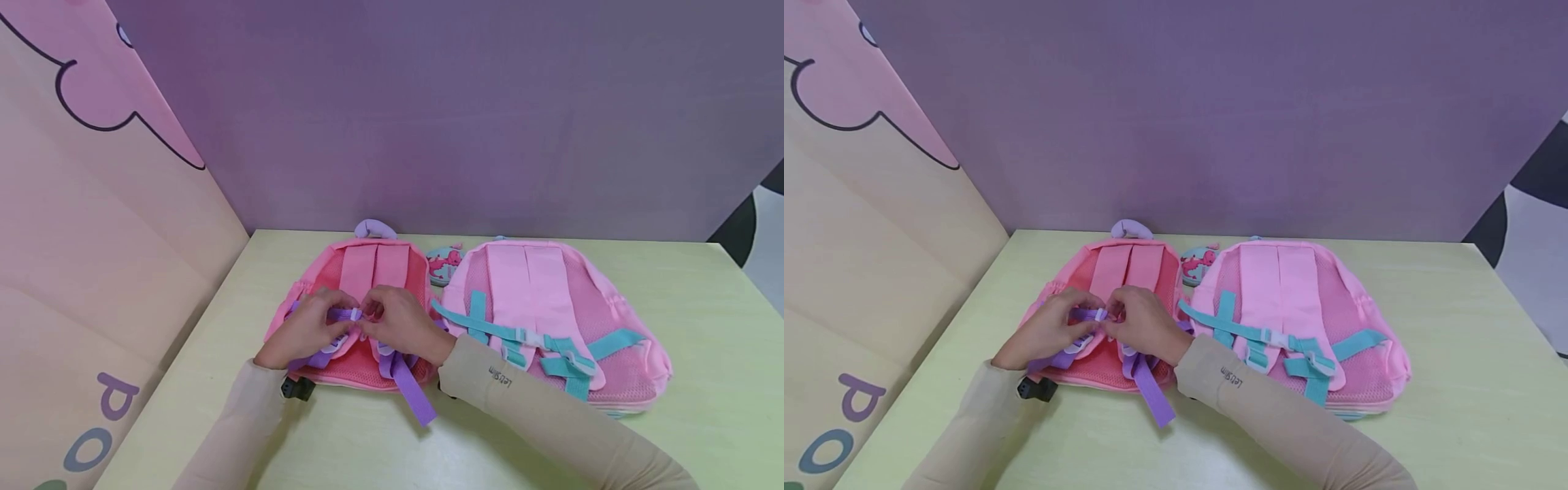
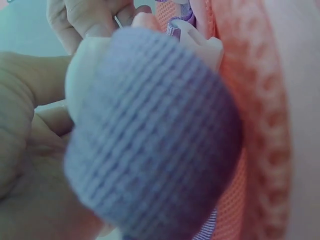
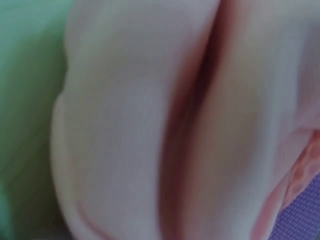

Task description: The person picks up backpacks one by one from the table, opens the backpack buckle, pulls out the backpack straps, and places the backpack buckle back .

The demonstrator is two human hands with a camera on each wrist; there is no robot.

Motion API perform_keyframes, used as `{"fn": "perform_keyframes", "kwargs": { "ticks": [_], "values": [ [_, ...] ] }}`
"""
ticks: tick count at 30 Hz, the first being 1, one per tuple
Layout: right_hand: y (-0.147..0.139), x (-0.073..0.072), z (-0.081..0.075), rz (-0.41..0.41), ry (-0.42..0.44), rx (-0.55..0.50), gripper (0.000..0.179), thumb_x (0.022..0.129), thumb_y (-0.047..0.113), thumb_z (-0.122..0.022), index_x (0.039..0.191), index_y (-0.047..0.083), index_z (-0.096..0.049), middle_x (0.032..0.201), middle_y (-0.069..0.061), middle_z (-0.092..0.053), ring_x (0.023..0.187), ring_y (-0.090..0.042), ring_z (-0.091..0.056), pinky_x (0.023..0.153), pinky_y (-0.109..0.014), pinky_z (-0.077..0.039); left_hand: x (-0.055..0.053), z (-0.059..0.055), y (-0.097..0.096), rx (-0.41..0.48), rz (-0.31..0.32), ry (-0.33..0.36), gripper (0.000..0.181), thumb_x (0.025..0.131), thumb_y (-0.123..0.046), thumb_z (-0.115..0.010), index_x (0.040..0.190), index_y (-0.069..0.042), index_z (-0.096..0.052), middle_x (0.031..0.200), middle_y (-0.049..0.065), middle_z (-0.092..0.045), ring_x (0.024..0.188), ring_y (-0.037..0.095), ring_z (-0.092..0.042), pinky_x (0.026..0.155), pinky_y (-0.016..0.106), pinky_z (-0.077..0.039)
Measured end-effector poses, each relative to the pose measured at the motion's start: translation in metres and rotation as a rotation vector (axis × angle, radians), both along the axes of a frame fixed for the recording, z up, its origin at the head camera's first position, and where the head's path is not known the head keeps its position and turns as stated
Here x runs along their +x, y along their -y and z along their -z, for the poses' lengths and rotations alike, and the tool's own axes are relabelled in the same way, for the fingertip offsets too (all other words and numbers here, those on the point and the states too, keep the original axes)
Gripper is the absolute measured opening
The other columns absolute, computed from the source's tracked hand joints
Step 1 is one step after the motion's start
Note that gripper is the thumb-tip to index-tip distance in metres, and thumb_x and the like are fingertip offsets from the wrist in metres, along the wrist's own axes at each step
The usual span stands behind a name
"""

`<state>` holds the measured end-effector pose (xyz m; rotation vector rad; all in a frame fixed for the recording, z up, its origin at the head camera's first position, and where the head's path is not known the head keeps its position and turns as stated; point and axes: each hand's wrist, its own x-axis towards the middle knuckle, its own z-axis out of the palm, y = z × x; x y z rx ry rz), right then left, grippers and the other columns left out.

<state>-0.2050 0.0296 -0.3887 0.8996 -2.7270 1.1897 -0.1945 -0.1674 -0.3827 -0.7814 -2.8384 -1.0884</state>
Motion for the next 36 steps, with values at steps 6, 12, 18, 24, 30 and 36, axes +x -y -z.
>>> {"fn": "perform_keyframes", "kwargs": {
  "ticks": [6, 12, 18, 24, 30, 36],
  "values": [
    [-0.0010, -0.0023, -0.0001, -0.021, 0.001, -0.023, 0.006, 0.086, 0.017, -0.069, 0.087, 0.015, -0.064, 0.079, 0.008, -0.056, 0.068, -0.006, -0.053, 0.061, -0.023, -0.047, -0.0005, 0.0018, 0.0009, 0.000, 0.001, -0.022, 0.028, 0.079, -0.007, -0.076, 0.105, -0.008, -0.067, 0.098, -0.002, -0.059, 0.093, 0.014, -0.054, 0.077, 0.031, -0.050],
    [-0.0001, -0.0038, -0.0025, -0.038, -0.012, -0.006, 0.005, 0.089, 0.013, -0.066, 0.084, 0.013, -0.064, 0.074, 0.006, -0.055, 0.065, -0.009, -0.051, 0.058, -0.023, -0.045, 0.0003, 0.0016, 0.0008, 0.003, 0.017, -0.052, 0.028, 0.078, -0.005, -0.075, 0.105, -0.007, -0.067, 0.099, -0.001, -0.060, 0.094, 0.014, -0.053, 0.077, 0.033, -0.049],
    [0.0015, -0.0043, -0.0029, -0.026, -0.013, 0.043, 0.006, 0.089, 0.013, -0.064, 0.084, 0.011, -0.062, 0.070, 0.004, -0.053, 0.061, -0.009, -0.049, 0.055, -0.022, -0.043, 0.0005, 0.0016, -0.0003, -0.004, 0.014, -0.050, 0.030, 0.077, -0.009, -0.077, 0.106, -0.008, -0.068, 0.100, -0.003, -0.059, 0.094, 0.013, -0.052, 0.076, 0.029, -0.049],
    [0.0026, -0.0039, -0.0019, -0.015, 0.021, 0.054, 0.005, 0.090, 0.014, -0.063, 0.087, 0.010, -0.061, 0.071, 0.003, -0.052, 0.061, -0.010, -0.049, 0.054, -0.022, -0.042, -0.0016, 0.0026, 0.0009, 0.007, 0.030, -0.053, 0.031, 0.076, -0.009, -0.078, 0.106, -0.009, -0.068, 0.100, -0.004, -0.060, 0.095, 0.013, -0.053, 0.078, 0.028, -0.049],
    [0.0019, -0.0045, -0.0034, -0.027, 0.029, 0.033, 0.004, 0.091, 0.011, -0.060, 0.088, 0.009, -0.060, 0.073, 0.002, -0.053, 0.063, -0.010, -0.050, 0.055, -0.021, -0.044, -0.0030, 0.0009, 0.0042, -0.001, 0.039, -0.085, 0.031, 0.077, -0.008, -0.078, 0.106, -0.011, -0.068, 0.100, -0.005, -0.062, 0.094, 0.013, -0.054, 0.078, 0.030, -0.049],
    [-0.0010, -0.0060, -0.0054, -0.037, 0.039, 0.033, 0.005, 0.093, 0.012, -0.058, 0.089, 0.009, -0.059, 0.074, 0.002, -0.053, 0.064, -0.011, -0.050, 0.055, -0.022, -0.044, -0.0051, 0.0019, 0.0085, -0.025, 0.035, -0.131, 0.029, 0.077, -0.008, -0.078, 0.105, -0.010, -0.069, 0.098, -0.002, -0.062, 0.094, 0.015, -0.054, 0.078, 0.035, -0.048]
  ]
}}
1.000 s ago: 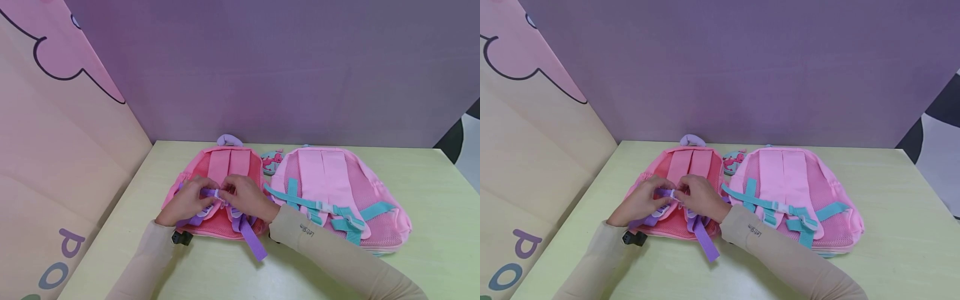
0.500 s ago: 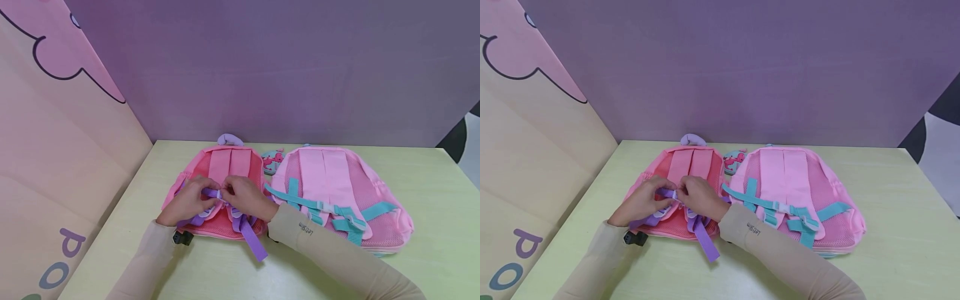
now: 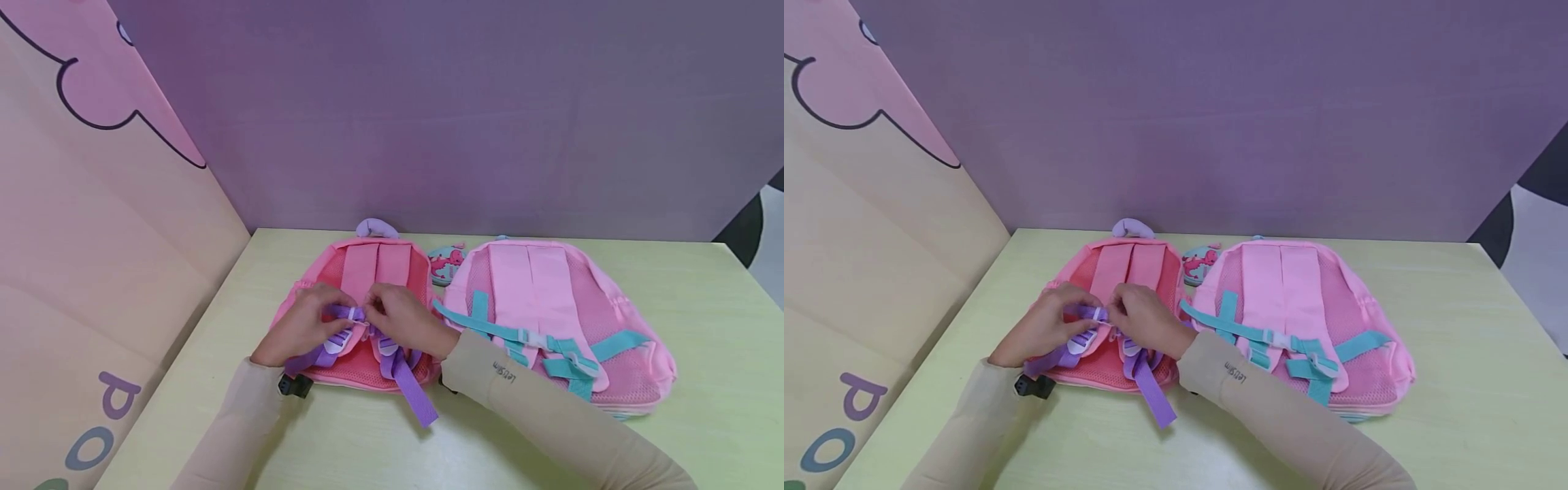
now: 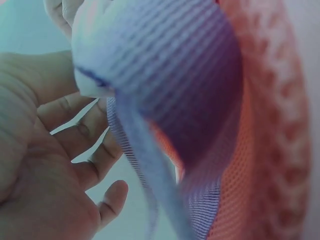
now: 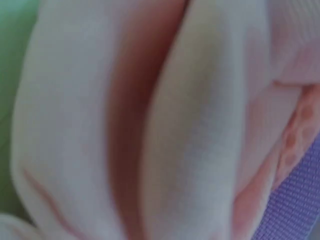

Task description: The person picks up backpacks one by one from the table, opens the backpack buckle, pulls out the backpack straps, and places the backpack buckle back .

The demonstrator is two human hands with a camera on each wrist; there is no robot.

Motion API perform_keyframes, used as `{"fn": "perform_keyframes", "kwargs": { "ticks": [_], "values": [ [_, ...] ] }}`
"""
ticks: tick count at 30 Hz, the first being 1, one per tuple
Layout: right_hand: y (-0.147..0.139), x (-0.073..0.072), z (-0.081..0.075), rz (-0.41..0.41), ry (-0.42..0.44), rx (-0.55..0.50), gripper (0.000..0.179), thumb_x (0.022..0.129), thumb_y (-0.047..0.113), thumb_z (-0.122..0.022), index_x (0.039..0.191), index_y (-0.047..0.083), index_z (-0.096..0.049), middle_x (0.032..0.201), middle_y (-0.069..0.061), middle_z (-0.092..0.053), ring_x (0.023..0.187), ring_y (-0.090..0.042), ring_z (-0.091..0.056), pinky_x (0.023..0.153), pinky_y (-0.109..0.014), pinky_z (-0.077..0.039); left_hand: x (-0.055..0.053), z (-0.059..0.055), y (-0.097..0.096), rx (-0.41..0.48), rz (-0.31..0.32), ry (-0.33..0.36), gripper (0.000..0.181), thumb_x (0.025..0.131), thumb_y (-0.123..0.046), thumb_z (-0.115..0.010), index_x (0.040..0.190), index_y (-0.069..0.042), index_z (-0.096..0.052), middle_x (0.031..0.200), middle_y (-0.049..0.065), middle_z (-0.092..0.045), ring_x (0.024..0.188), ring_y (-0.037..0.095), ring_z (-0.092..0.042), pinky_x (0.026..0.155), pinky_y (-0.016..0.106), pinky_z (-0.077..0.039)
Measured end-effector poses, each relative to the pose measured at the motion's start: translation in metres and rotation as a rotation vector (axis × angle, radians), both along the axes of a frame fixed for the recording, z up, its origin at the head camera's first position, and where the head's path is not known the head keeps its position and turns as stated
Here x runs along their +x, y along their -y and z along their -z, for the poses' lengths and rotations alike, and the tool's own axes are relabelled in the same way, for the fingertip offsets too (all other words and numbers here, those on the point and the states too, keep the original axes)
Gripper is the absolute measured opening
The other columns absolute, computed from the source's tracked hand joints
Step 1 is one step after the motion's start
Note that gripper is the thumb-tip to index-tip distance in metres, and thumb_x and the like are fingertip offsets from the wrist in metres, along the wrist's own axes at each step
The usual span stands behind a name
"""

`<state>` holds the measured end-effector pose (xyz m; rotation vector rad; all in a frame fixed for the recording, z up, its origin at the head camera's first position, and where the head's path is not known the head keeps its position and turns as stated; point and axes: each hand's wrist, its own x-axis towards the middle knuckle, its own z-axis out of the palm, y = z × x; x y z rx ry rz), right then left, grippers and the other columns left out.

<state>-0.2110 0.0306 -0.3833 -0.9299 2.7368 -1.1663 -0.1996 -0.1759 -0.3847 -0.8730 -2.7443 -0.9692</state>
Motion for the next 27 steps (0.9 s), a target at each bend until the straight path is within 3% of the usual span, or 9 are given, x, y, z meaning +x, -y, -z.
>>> {"fn": "perform_keyframes", "kwargs": {
  "ticks": [6, 13, 22, 27],
  "values": [
    [-0.0027, 0.0006, -0.0004, -0.006, 0.007, -0.010, 0.006, 0.094, 0.015, -0.059, 0.090, 0.011, -0.058, 0.078, 0.002, -0.053, 0.067, -0.011, -0.050, 0.058, -0.023, -0.044, 0.0001, 0.0003, 0.0007, -0.039, -0.027, -0.024, 0.030, 0.076, -0.010, -0.079, 0.104, -0.010, -0.070, 0.096, -0.002, -0.062, 0.092, 0.014, -0.052, 0.076, 0.033, -0.044],
    [-0.0022, 0.0033, -0.0026, -0.048, -0.038, -0.085, 0.022, 0.082, 0.015, -0.074, 0.095, 0.009, -0.057, 0.088, 0.000, -0.056, 0.079, -0.016, -0.055, 0.068, -0.025, -0.047, 0.0014, -0.0018, -0.0023, -0.059, -0.034, -0.020, 0.028, 0.076, -0.012, -0.079, 0.104, -0.009, -0.071, 0.094, -0.002, -0.062, 0.091, 0.014, -0.051, 0.075, 0.032, -0.043],
    [-0.0019, 0.0046, 0.0003, -0.052, -0.111, -0.110, 0.012, 0.082, 0.007, -0.071, 0.085, 0.015, -0.062, 0.085, 0.005, -0.055, 0.076, -0.010, -0.053, 0.066, -0.023, -0.046, 0.0013, -0.0028, -0.0037, -0.054, -0.043, -0.013, 0.029, 0.076, -0.010, -0.080, 0.103, -0.009, -0.071, 0.095, -0.001, -0.064, 0.092, 0.016, -0.053, 0.077, 0.034, -0.044],
    [-0.0043, 0.0057, -0.0002, -0.050, -0.122, -0.119, 0.010, 0.082, 0.009, -0.070, 0.088, 0.015, -0.064, 0.085, 0.007, -0.055, 0.075, -0.009, -0.053, 0.064, -0.024, -0.046, 0.0022, -0.0030, -0.0031, -0.037, -0.046, 0.007, 0.029, 0.076, -0.011, -0.080, 0.103, -0.010, -0.070, 0.096, -0.002, -0.063, 0.093, 0.016, -0.053, 0.078, 0.034, -0.048]
  ]
}}
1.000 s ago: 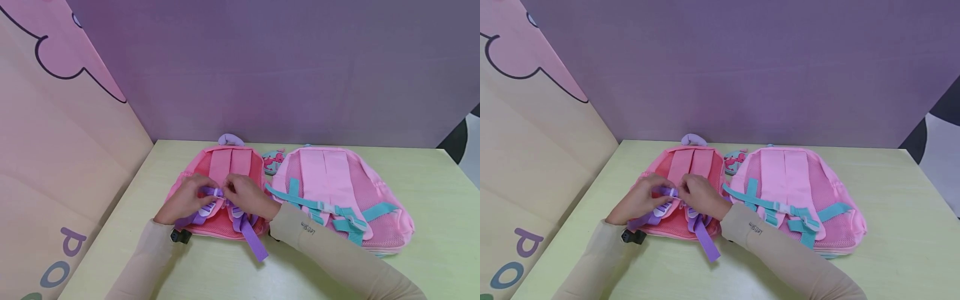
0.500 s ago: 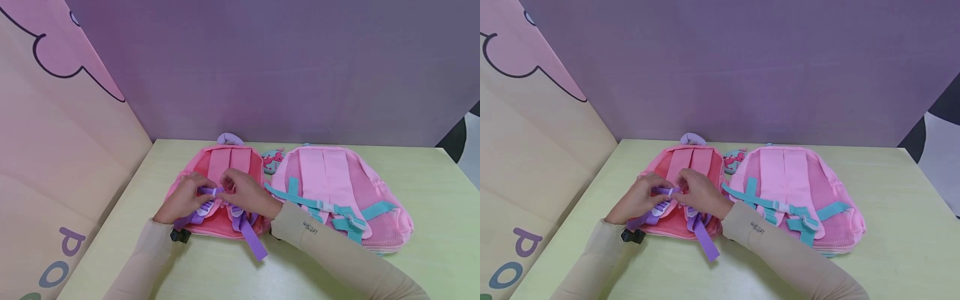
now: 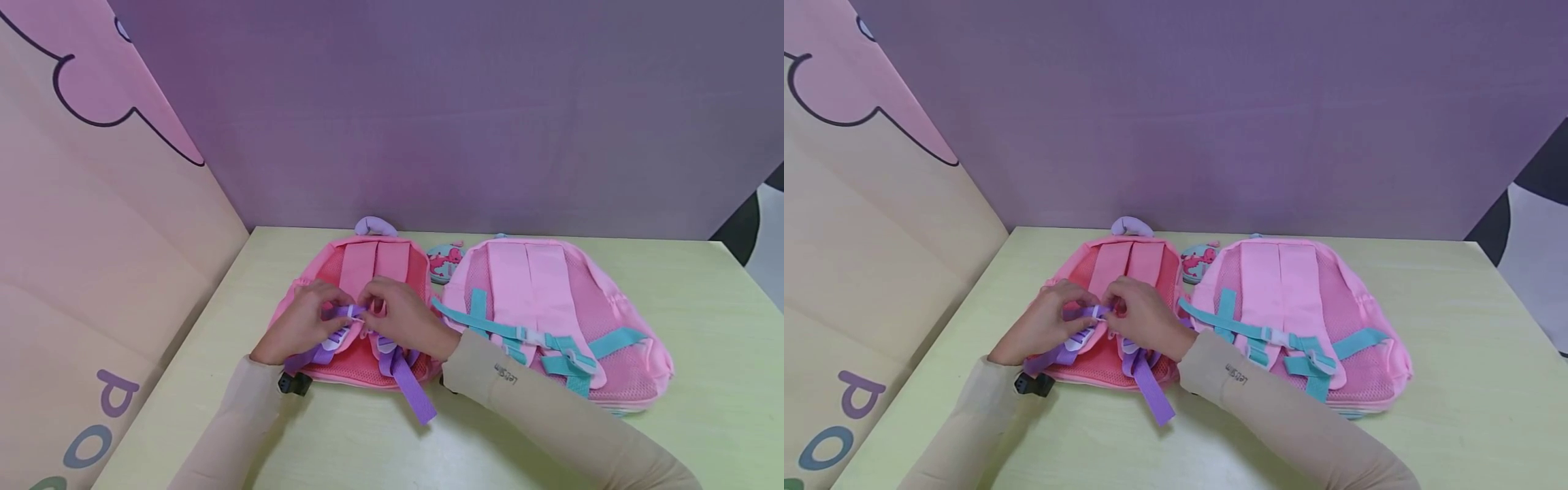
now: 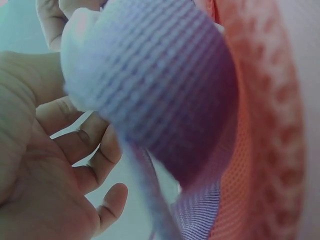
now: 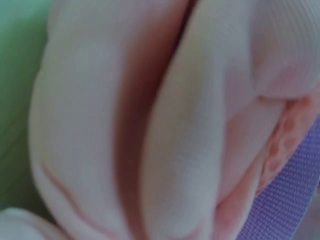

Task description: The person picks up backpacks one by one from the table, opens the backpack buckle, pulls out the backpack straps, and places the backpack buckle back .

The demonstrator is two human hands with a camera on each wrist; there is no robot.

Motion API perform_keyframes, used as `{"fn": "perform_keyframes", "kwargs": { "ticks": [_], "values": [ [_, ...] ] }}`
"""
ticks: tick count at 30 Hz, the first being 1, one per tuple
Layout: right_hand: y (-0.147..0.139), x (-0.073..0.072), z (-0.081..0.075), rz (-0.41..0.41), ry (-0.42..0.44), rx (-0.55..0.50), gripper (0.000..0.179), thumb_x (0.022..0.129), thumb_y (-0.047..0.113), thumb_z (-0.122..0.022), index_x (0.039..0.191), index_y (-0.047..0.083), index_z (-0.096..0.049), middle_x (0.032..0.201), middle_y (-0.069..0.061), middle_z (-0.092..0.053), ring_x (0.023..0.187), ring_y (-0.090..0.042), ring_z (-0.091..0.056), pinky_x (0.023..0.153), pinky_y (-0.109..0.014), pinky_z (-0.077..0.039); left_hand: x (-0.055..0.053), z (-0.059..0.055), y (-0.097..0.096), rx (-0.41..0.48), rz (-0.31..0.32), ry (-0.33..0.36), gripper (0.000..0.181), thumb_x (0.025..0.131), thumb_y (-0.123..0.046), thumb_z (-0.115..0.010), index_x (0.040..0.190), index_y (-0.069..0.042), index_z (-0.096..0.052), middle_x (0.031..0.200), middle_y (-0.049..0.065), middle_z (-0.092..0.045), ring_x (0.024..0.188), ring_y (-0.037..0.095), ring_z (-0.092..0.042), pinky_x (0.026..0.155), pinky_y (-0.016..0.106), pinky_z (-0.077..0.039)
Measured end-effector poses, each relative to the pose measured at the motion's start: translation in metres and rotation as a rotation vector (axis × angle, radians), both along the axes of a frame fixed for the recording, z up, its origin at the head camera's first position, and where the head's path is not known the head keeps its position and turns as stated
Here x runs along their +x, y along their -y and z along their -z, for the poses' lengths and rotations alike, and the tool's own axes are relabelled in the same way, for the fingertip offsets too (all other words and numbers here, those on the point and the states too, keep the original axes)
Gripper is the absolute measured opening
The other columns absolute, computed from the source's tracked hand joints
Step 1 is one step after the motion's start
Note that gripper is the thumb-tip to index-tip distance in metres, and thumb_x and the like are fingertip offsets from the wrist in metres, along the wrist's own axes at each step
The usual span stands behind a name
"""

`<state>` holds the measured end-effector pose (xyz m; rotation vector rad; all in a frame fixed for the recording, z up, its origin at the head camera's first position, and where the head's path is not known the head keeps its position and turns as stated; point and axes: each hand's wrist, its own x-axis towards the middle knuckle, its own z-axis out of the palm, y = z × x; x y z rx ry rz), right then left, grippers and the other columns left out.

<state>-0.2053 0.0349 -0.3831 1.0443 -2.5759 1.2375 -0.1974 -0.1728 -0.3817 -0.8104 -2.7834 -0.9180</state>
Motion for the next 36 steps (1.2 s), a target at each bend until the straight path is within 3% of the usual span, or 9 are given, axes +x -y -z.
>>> {"fn": "perform_keyframes", "kwargs": {
  "ticks": [13, 21, 36],
  "values": [
    [-0.0093, -0.0004, 0.0019, 0.010, 0.052, 0.020, 0.013, 0.082, 0.009, -0.070, 0.091, 0.017, -0.064, 0.088, 0.002, -0.058, 0.079, -0.015, -0.054, 0.063, -0.026, -0.047, -0.0010, -0.0008, -0.0015, -0.025, -0.006, -0.043, 0.031, 0.075, -0.014, -0.081, 0.104, -0.011, -0.071, 0.095, -0.002, -0.063, 0.097, 0.016, -0.051, 0.084, 0.041, -0.040],
    [-0.0024, 0.0008, -0.0025, 0.026, 0.005, 0.035, 0.011, 0.081, 0.012, -0.073, 0.089, 0.014, -0.066, 0.086, 0.004, -0.058, 0.078, -0.013, -0.055, 0.066, -0.025, -0.046, 0.0004, -0.0020, -0.0059, -0.052, 0.000, -0.072, 0.030, 0.075, -0.014, -0.081, 0.103, -0.012, -0.072, 0.092, -0.004, -0.064, 0.093, 0.013, -0.051, 0.089, 0.049, -0.029],
    [-0.0073, 0.0016, -0.0003, 0.044, 0.028, 0.029, 0.008, 0.083, 0.013, -0.071, 0.086, 0.018, -0.065, 0.084, 0.008, -0.056, 0.079, -0.012, -0.054, 0.066, -0.025, -0.047, 0.0012, -0.0014, -0.0026, -0.068, -0.011, -0.076, 0.030, 0.073, -0.014, -0.082, 0.101, -0.011, -0.072, 0.092, -0.002, -0.065, 0.094, 0.015, -0.052, 0.085, 0.045, -0.033]
  ]
}}
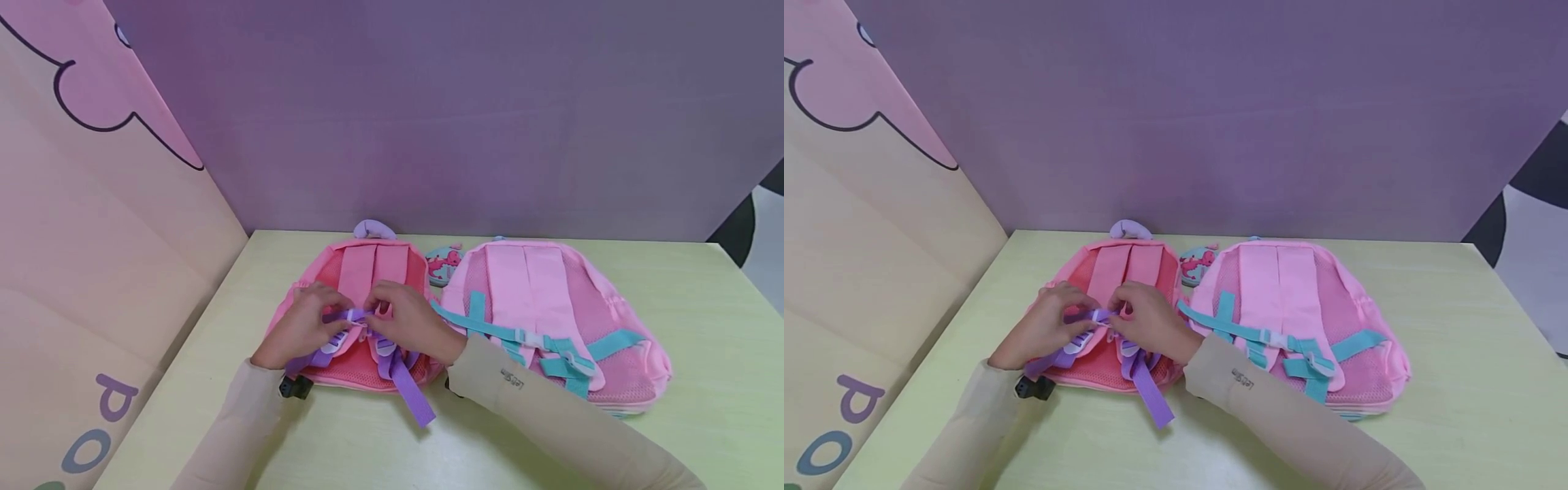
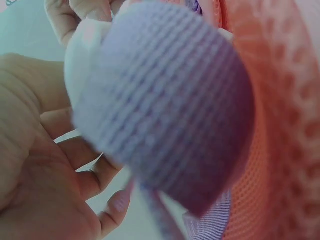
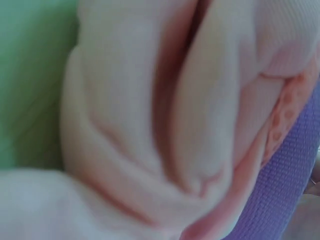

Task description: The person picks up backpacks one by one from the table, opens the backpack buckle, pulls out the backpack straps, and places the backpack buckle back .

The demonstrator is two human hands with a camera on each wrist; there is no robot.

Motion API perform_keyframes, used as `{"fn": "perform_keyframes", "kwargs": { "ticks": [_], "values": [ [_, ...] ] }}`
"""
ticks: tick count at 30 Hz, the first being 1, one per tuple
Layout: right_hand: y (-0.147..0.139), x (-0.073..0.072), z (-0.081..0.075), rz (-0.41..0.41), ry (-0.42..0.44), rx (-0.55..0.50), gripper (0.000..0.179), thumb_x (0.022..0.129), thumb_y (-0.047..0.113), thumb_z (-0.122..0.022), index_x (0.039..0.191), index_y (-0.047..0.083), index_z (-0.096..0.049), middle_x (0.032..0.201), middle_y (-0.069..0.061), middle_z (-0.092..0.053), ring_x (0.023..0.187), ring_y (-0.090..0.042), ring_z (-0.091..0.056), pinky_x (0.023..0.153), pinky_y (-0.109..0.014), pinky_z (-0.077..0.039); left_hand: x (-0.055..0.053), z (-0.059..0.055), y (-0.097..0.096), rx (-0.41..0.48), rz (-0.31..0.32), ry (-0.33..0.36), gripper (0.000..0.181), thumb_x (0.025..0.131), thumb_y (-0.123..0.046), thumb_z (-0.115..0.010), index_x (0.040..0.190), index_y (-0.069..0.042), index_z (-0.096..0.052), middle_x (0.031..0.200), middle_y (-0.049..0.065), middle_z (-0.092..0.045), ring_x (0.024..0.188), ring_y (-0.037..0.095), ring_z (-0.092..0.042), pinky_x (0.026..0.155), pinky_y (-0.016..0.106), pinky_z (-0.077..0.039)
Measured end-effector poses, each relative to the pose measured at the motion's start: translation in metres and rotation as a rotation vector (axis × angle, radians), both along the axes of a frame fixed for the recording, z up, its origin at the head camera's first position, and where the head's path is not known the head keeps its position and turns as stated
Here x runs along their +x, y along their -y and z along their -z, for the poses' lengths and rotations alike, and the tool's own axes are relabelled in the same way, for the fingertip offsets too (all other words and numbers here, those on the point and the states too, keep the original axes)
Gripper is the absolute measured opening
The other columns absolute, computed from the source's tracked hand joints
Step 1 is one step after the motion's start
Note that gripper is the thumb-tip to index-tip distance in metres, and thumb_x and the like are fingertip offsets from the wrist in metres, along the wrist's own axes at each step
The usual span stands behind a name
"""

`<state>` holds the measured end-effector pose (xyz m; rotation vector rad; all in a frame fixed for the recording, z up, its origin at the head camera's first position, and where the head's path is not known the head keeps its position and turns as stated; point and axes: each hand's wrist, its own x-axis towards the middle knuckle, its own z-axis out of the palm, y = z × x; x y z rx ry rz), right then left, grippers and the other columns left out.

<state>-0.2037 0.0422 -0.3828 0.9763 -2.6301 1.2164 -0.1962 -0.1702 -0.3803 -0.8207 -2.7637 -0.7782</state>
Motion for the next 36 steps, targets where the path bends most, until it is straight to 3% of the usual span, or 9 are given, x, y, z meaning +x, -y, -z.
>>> {"fn": "perform_keyframes", "kwargs": {
  "ticks": [8, 17, 31, 36],
  "values": [
    [-0.001, 0.000, 0.000, 0.006, 0.044, 0.029, 0.009, 0.083, 0.015, -0.070, 0.084, 0.021, -0.064, 0.083, 0.010, -0.056, 0.078, -0.009, -0.052, 0.064, -0.025, -0.047, 0.003, -0.001, 0.003, -0.013, -0.022, 0.019, 0.032, 0.073, -0.014, -0.082, 0.103, -0.010, -0.072, 0.094, -0.001, -0.065, 0.099, 0.018, -0.051, 0.089, 0.049, -0.029],
    [0.007, 0.002, -0.007, -0.028, 0.030, 0.071, 0.018, 0.083, 0.016, -0.073, 0.098, 0.012, -0.064, 0.092, 0.004, -0.059, 0.083, -0.012, -0.057, 0.069, -0.023, -0.047, 0.002, 0.001, 0.002, -0.017, 0.003, 0.005, 0.029, 0.073, -0.011, -0.082, 0.101, -0.011, -0.073, 0.091, -0.003, -0.065, 0.094, 0.016, -0.051, 0.087, 0.049, -0.029],
    [0.009, 0.002, -0.010, -0.011, -0.051, 0.104, 0.007, 0.081, 0.008, -0.071, 0.087, 0.012, -0.071, 0.086, 0.004, -0.058, 0.081, -0.011, -0.056, 0.072, -0.024, -0.046, 0.000, 0.000, 0.001, -0.003, 0.016, -0.003, 0.026, 0.074, -0.011, -0.081, 0.098, -0.009, -0.073, 0.089, -0.002, -0.065, 0.093, 0.016, -0.052, 0.086, 0.047, -0.028],
    [0.005, 0.004, -0.010, 0.015, -0.032, 0.096, 0.006, 0.080, 0.009, -0.070, 0.084, 0.013, -0.070, 0.085, 0.005, -0.056, 0.078, -0.010, -0.054, 0.069, -0.024, -0.046, 0.001, 0.000, 0.001, 0.006, 0.010, 0.014, 0.027, 0.074, -0.012, -0.081, 0.099, -0.009, -0.072, 0.090, -0.003, -0.065, 0.093, 0.016, -0.052, 0.086, 0.047, -0.029]
  ]
}}
